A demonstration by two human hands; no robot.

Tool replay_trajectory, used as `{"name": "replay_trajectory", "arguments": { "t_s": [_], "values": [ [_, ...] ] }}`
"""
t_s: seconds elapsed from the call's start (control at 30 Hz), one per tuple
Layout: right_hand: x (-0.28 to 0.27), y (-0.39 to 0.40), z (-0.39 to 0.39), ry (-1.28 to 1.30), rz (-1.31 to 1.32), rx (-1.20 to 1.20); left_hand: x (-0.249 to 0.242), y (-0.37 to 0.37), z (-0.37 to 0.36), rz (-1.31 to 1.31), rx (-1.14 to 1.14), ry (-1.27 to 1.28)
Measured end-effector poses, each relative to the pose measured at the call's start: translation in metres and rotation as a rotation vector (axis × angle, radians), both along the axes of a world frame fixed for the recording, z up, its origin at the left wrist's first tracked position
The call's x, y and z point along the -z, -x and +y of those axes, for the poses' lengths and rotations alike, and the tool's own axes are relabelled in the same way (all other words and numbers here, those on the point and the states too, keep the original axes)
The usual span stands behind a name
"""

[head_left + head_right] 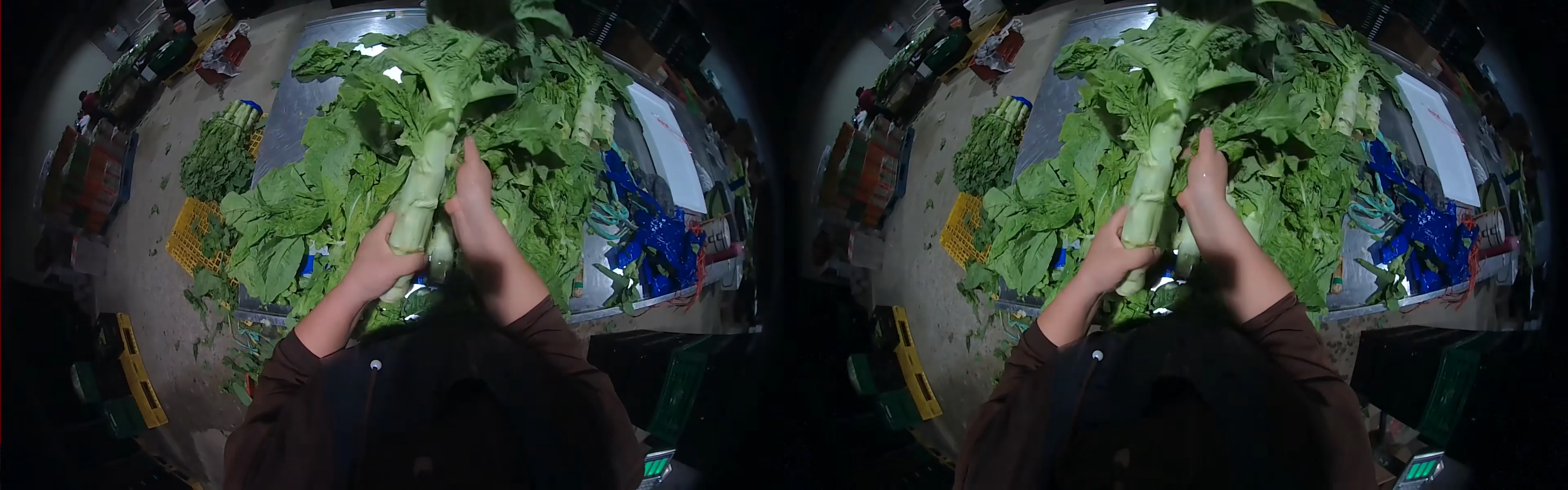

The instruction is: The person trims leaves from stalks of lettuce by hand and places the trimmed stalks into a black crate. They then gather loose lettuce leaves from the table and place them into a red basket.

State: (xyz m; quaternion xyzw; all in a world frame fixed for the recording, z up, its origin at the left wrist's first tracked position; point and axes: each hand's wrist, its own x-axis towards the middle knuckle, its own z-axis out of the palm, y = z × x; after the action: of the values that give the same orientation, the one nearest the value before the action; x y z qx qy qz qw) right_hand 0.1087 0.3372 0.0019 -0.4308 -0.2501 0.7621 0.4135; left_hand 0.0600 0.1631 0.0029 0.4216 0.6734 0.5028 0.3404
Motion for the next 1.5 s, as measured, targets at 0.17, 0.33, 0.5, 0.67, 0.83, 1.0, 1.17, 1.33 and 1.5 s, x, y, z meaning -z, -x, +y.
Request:
{"name": "replay_trajectory", "arguments": {
  "t_s": [0.17, 0.33, 0.5, 0.67, 0.83, 1.0, 1.17, 1.33, 1.5],
  "values": [
    [0.004, 0.011, 0.002, 0.023, 0.329, -0.426, -0.012, 0.009, -0.004, -1.002, 0.306, -0.079],
    [-0.024, 0.031, 0.006, 0.161, 0.725, -0.647, 0.005, 0.015, -0.013, -1.428, 0.523, -0.204],
    [0.004, 0.046, 0.018, 0.265, 0.841, -0.617, 0.024, 0.027, -0.013, -1.723, 0.733, -0.28],
    [-0.013, 0.043, 0.016, 0.232, 0.39, -0.265, 0.01, 0.039, -0.021, -1.263, 0.611, -0.101],
    [-0.015, 0.039, 0.016, 0.128, 0.266, -0.168, -0.004, 0.011, -0.028, -0.291, -0.005, 0.171],
    [0.007, 0.05, 0.035, 0.198, 0.381, -0.292, 0.007, 0.005, -0.023, -0.12, -0.095, 0.2],
    [0.001, 0.053, 0.029, 0.056, 0.491, -0.223, 0.006, 0.006, -0.022, -0.68, -0.044, 0.083],
    [0.001, 0.051, 0.028, 0.322, 0.577, -0.104, 0.01, 0.011, -0.02, -0.887, 0.008, 0.007],
    [-0.011, 0.046, 0.039, 0.325, 0.582, -0.228, 0.018, 0.019, -0.028, -1.037, 0.117, -0.055]
  ]
}}
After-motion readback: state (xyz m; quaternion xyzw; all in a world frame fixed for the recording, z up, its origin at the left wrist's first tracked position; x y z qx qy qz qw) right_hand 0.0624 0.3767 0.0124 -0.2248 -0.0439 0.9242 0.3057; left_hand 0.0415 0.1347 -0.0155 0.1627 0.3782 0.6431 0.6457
